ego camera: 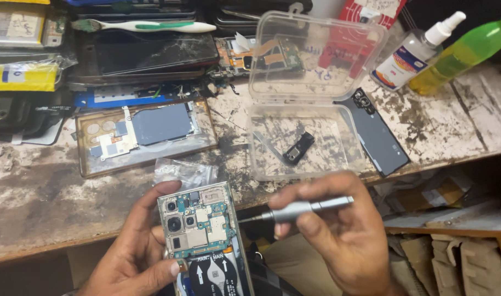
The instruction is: The person holds a disassembled smartphone motherboard and uses a screwdriver to manipulate components on the circuit board. They repeatedly turn the board over and use the tool to press or adjust parts near the camera module and other connectors.
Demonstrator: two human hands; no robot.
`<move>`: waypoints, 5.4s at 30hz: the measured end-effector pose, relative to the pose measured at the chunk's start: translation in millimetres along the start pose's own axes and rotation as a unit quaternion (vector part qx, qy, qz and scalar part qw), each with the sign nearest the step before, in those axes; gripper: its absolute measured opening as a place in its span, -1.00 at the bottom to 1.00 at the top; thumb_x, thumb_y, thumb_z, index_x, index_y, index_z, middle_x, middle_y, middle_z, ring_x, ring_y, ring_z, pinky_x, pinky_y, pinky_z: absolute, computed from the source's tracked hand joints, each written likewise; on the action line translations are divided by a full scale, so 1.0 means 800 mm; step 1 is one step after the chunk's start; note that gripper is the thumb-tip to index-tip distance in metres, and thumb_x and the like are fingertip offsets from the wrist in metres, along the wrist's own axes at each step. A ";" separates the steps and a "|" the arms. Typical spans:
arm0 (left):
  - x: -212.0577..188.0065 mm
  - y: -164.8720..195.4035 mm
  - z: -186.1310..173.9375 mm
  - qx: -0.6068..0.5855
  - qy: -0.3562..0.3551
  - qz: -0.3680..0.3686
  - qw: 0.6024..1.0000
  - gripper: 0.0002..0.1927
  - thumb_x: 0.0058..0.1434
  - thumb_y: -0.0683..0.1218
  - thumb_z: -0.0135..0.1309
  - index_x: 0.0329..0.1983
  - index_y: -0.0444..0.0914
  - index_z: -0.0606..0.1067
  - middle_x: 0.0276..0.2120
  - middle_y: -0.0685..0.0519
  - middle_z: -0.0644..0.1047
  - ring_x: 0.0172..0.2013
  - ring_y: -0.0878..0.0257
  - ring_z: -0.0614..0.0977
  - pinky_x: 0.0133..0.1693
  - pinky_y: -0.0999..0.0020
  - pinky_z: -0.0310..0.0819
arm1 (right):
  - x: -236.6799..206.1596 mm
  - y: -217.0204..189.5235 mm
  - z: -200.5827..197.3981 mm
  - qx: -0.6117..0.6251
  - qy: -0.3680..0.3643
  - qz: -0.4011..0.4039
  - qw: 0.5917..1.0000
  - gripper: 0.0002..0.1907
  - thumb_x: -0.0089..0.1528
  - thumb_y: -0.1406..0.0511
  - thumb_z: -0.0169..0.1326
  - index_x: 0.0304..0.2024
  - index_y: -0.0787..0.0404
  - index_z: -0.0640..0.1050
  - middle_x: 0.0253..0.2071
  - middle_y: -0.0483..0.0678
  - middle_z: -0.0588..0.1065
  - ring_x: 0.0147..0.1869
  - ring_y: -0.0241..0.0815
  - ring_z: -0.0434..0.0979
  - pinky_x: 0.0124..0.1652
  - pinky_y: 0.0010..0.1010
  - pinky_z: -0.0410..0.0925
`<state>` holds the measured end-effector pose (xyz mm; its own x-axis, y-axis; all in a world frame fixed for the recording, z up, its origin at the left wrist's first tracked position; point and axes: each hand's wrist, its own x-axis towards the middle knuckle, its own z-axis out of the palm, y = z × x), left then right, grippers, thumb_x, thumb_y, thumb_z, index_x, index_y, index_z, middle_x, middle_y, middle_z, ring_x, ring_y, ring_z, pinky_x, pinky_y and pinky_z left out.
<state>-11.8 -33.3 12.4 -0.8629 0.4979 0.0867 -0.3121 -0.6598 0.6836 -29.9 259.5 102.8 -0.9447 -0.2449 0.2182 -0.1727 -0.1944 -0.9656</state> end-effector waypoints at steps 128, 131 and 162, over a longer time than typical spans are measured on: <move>-0.023 0.048 0.023 0.084 0.012 -0.091 0.992 -0.05 0.27 -0.39 0.01 0.59 -0.09 -0.18 0.18 -0.29 0.52 0.17 0.12 0.58 0.14 0.17 0.47 | -0.049 0.070 0.020 0.110 0.090 0.159 0.977 -0.82 0.21 0.53 0.06 -0.16 0.37 0.37 -0.06 0.53 0.54 -0.19 0.08 0.68 -0.21 -0.07 0.56; -0.026 0.048 0.025 0.073 0.011 -0.085 0.994 -0.05 0.28 -0.38 0.02 0.60 -0.12 -0.18 0.16 -0.29 0.50 0.18 0.11 0.58 0.15 0.15 0.48 | -0.051 0.071 0.019 0.136 0.090 0.179 0.970 -0.82 0.23 0.53 0.06 -0.16 0.35 0.35 -0.05 0.53 0.54 -0.18 0.08 0.67 -0.20 -0.07 0.53; -0.032 0.052 0.026 0.099 0.015 -0.048 0.994 0.03 0.24 -0.37 0.12 0.62 -0.10 -0.18 0.02 -0.23 0.61 -0.08 0.26 0.70 -0.20 0.46 0.59 | -0.047 0.069 0.026 0.085 0.013 -0.002 0.996 -0.78 0.30 0.52 0.13 -0.08 0.38 0.37 -0.04 0.50 0.54 -0.12 0.16 0.69 -0.12 0.01 0.58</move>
<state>5.9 -61.9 54.2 -0.8456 0.5337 -0.0052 -0.3110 -0.4847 0.8175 2.0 238.0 43.9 -0.9515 -0.2188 0.2165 -0.1296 -0.3532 -0.9265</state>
